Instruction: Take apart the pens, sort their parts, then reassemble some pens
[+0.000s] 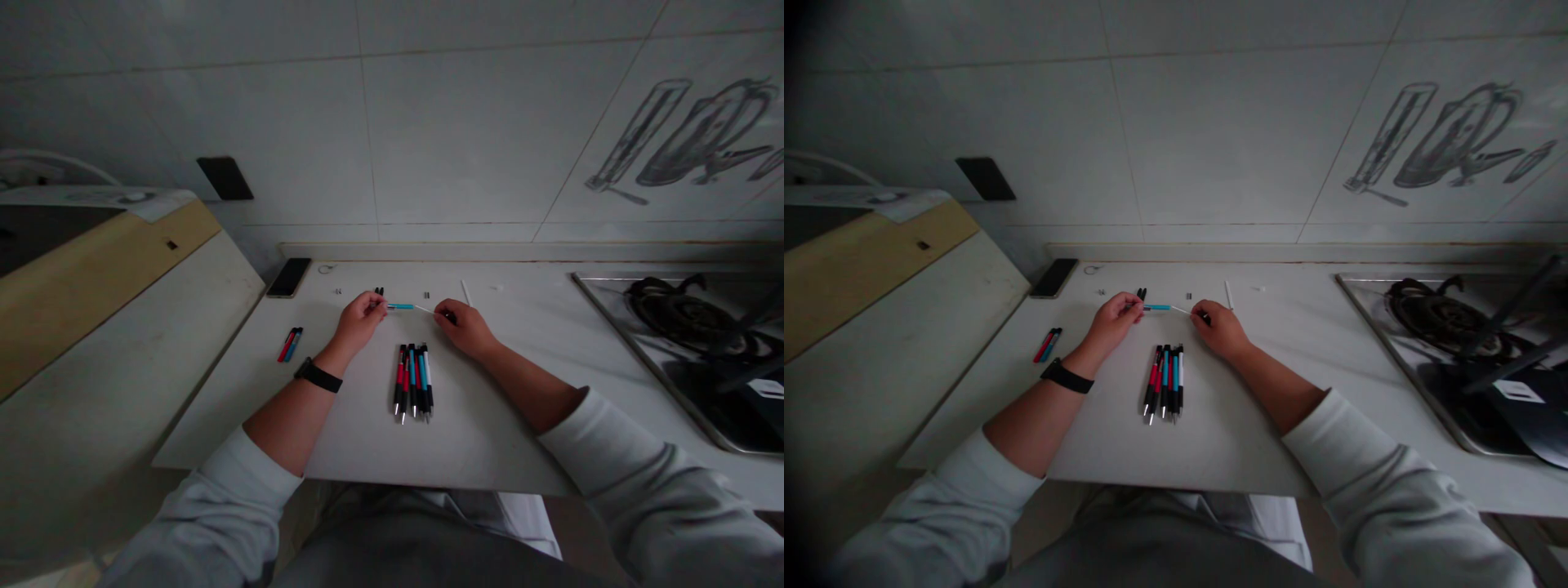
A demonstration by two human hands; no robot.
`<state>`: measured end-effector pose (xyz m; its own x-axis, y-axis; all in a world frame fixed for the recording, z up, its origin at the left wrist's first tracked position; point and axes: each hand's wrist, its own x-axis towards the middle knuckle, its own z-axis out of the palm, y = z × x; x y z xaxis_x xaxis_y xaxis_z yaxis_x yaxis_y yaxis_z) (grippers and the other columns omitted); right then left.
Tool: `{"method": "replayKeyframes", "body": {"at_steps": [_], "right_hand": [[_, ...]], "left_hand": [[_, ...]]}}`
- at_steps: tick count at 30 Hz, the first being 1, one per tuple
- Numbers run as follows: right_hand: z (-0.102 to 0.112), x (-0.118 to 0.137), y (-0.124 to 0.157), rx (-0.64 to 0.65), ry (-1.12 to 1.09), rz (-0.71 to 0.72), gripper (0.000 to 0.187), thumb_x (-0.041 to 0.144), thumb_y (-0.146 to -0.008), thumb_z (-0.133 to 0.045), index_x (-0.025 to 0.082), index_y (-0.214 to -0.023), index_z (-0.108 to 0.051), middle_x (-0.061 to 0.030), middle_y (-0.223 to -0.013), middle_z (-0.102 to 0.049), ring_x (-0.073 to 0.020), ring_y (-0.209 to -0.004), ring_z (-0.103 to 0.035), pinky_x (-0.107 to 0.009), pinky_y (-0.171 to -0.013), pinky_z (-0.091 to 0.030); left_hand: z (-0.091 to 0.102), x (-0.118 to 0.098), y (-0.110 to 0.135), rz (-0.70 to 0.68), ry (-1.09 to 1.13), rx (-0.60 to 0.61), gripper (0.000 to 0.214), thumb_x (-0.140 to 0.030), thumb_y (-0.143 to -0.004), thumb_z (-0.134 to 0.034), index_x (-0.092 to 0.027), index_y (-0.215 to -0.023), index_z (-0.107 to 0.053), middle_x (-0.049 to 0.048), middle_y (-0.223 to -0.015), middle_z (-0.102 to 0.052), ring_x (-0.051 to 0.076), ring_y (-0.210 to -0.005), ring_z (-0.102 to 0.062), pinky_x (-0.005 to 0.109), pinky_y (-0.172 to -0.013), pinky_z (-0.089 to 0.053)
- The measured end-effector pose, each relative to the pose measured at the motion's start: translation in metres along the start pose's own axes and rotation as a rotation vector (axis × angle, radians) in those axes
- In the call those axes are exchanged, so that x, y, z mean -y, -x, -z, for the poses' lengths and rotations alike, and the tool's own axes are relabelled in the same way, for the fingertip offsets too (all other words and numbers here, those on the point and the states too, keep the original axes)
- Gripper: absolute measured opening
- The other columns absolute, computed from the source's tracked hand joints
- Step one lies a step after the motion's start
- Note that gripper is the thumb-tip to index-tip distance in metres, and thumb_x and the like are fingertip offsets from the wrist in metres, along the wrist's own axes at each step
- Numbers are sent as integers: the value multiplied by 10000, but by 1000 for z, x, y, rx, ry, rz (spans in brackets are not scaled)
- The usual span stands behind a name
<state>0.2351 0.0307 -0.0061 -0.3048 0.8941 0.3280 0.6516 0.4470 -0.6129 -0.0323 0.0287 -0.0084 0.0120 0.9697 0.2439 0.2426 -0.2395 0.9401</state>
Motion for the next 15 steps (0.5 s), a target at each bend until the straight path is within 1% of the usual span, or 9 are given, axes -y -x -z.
{"method": "replayKeyframes", "body": {"at_steps": [4,8,11,15], "right_hand": [[1,1,0,-31,-27,-79,152,322,-926,-555,214,-954,-660,-48,-910,-721,-173,-768,-617,-286,-724,-435],[1,5,2,19,-17,-106,159,336,-941,-549,223,-957,-659,-32,-860,-726,-164,-716,-610,-275,-686,-413],[2,8,3,73,22,-68,161,328,-953,-543,221,-959,-664,-36,-853,-729,-161,-691,-597,-269,-663,-395],[1,10,5,124,77,8,160,315,-965,-543,218,-1003,-664,-45,-864,-726,-171,-730,-609,-273,-691,-400]], "left_hand": [[3,2,0,-15,-92,-15,213,-387,-895,-626,-188,-969,-650,10,-795,-674,146,-720,-626,251,-687,-487],[0,-3,5,-80,-292,17,192,-378,-919,-611,-200,-957,-670,1,-805,-683,152,-740,-620,252,-696,-467],[-2,-7,9,-127,-371,55,176,-362,-933,-601,-205,-962,-676,3,-826,-701,155,-737,-619,258,-695,-465],[-5,-9,12,-177,-385,104,158,-342,-941,-596,-211,-982,-676,12,-885,-722,161,-773,-643,270,-733,-480]]}}
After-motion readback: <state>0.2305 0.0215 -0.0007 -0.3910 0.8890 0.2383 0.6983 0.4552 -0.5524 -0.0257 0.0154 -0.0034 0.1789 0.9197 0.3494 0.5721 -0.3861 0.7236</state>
